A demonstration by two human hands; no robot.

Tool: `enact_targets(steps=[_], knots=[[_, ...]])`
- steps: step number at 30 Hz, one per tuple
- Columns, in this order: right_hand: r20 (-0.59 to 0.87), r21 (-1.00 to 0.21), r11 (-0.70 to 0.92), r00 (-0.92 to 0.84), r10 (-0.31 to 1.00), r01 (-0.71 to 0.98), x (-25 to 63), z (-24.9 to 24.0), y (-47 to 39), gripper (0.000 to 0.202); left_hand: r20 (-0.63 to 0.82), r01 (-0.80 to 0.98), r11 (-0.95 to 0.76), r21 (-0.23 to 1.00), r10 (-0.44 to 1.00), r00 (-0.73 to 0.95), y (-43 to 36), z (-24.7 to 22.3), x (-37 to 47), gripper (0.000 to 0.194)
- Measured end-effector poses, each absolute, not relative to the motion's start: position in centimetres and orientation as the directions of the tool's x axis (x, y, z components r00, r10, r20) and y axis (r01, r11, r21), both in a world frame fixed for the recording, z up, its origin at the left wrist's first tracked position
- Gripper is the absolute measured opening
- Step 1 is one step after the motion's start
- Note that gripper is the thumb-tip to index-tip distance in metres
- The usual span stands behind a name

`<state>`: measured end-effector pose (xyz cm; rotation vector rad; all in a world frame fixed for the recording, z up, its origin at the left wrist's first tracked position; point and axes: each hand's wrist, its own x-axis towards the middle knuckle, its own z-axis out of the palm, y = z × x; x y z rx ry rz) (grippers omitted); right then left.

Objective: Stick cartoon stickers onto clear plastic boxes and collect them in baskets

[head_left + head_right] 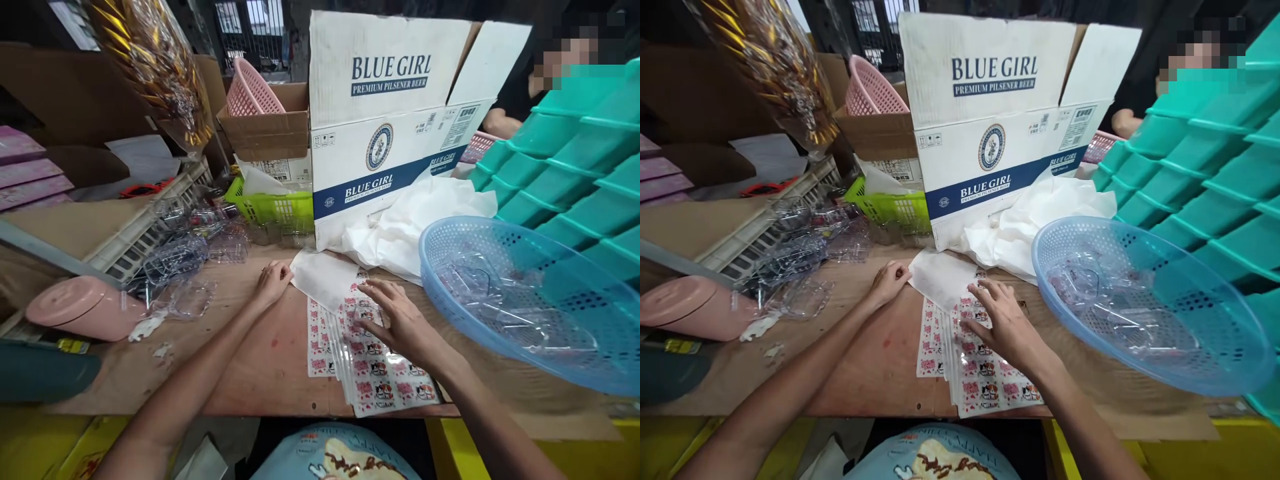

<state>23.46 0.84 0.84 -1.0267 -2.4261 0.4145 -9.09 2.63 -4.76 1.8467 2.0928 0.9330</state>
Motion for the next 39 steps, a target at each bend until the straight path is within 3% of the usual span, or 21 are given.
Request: enact_targets(steps=[3, 5, 8, 10, 12, 14, 16, 17, 19, 21, 22, 24, 27, 29, 30, 32, 33, 36, 39], knots=[[0.221, -0.772, 0.449, -0.472, 0.853, 0.450, 21.1, 2.0, 0.1, 0.039, 0.393, 0.826, -0.109, 0.554, 0.908, -0.144, -1.0, -2.9, -7.0, 0.012], [0.044, -0.961, 0.156, -0.427, 0.903, 0.229, 19.3, 2.6, -0.2, 0.055, 0.570, 0.850, -0.354, 0.389, 0.818, 0.080, -3.6, -1.5, -5.1, 0.013], [-0.067, -0.982, -0.133, -0.410, 0.910, -0.134, 17.1, 2.7, -0.3, 0.072, 0.624, 0.735, -0.678, -0.023, 0.565, 0.540, -6.7, 0.2, -2.2, 0.018], [-0.065, -0.955, -0.152, -0.320, 0.945, -0.254, 16.5, 2.2, -0.2, 0.055, 0.563, 0.670, -0.732, -0.122, 0.505, 0.654, -8.0, 1.1, -1.0, 0.018], [-0.086, -0.946, -0.163, -0.267, 0.960, -0.280, 16.7, 1.6, 0.0, 0.039, 0.550, 0.651, -0.757, -0.065, 0.517, 0.656, -8.5, 2.0, -0.6, 0.023], [-0.146, -0.944, -0.226, -0.309, 0.940, -0.241, 17.3, 1.2, 0.2, 0.036, 0.606, 0.681, -0.728, 0.076, 0.576, 0.549, -8.2, 3.0, -1.3, 0.052], [-0.191, -0.941, -0.276, -0.366, 0.911, -0.197, 18.1, 1.1, 0.5, 0.037, 0.683, 0.758, -0.592, 0.276, 0.675, 0.278, -7.0, 3.8, -2.7, 0.086], [-0.199, -0.942, -0.283, -0.380, 0.903, -0.180, 18.5, 1.1, 0.6, 0.037, 0.678, 0.764, -0.498, 0.409, 0.726, 0.111, -6.3, 4.0, -3.7, 0.094], [-0.184, -0.955, -0.256, -0.379, 0.907, -0.150, 19.0, 1.1, 0.8, 0.037, 0.489, 0.613, -0.330, 0.718, 0.865, -0.108, -4.9, 3.7, -5.4, 0.086], [-0.140, -0.982, -0.176, -0.374, 0.917, -0.064, 19.5, 1.1, 1.1, 0.038, 0.165, 0.306, -0.129, 0.943, 0.982, -0.095, -4.2, 2.9, -6.7, 0.058], [-0.083, -0.996, -0.086, -0.363, 0.928, 0.009, 19.8, 1.3, 1.2, 0.040, 0.039, 0.175, -0.029, 0.984, 0.998, -0.056, -4.2, 2.5, -7.0, 0.045], [0.155, -0.951, 0.230, -0.327, 0.932, 0.204, 20.0, 2.2, 1.4, 0.058, -0.078, 0.058, 0.079, 0.995, 0.997, -0.024, -4.5, 2.2, -7.0, 0.032], [0.505, -0.562, 0.695, -0.479, 0.717, 0.448, 19.3, 5.0, 1.4, 0.097, -0.018, 0.197, 0.005, 0.980, 0.998, 0.064, -5.2, 3.3, -6.0, 0.021], [0.481, -0.383, 0.835, -0.687, 0.545, 0.394, 18.1, 6.9, 1.4, 0.084, 0.031, 0.281, -0.085, 0.956, 0.981, 0.189, -5.2, 4.8, -5.3, 0.016], [0.436, -0.393, 0.857, -0.752, 0.494, 0.334, 17.4, 7.7, 1.5, 0.064, 0.041, 0.268, -0.101, 0.958, 0.974, 0.221, -5.1, 5.4, -5.1, 0.015], [0.399, -0.579, 0.776, -0.744, 0.537, 0.249, 16.4, 8.3, 1.9, 0.025, 0.028, 0.109, -0.053, 0.993, 0.974, 0.224, -4.9, 6.1, -5.1, 0.019], [0.391, -0.702, 0.676, -0.673, 0.628, 0.223, 16.1, 8.2, 2.2, 0.017, 0.005, -0.009, -0.003, 1.000, 0.976, 0.217, -4.9, 6.0, -5.2, 0.025], [0.254, -0.952, 0.298, -0.358, 0.899, 0.071, 16.3, 6.5, 2.8, 0.028, -0.085, -0.255, 0.127, 0.959, 0.981, 0.172, -5.6, 4.5, -5.4, 0.041], [0.092, -0.994, 0.076, -0.227, 0.970, -0.077, 17.2, 4.3, 3.0, 0.034, -0.182, -0.304, 0.187, 0.934, 0.982, 0.046, -6.9, 2.5, -4.8, 0.029]])
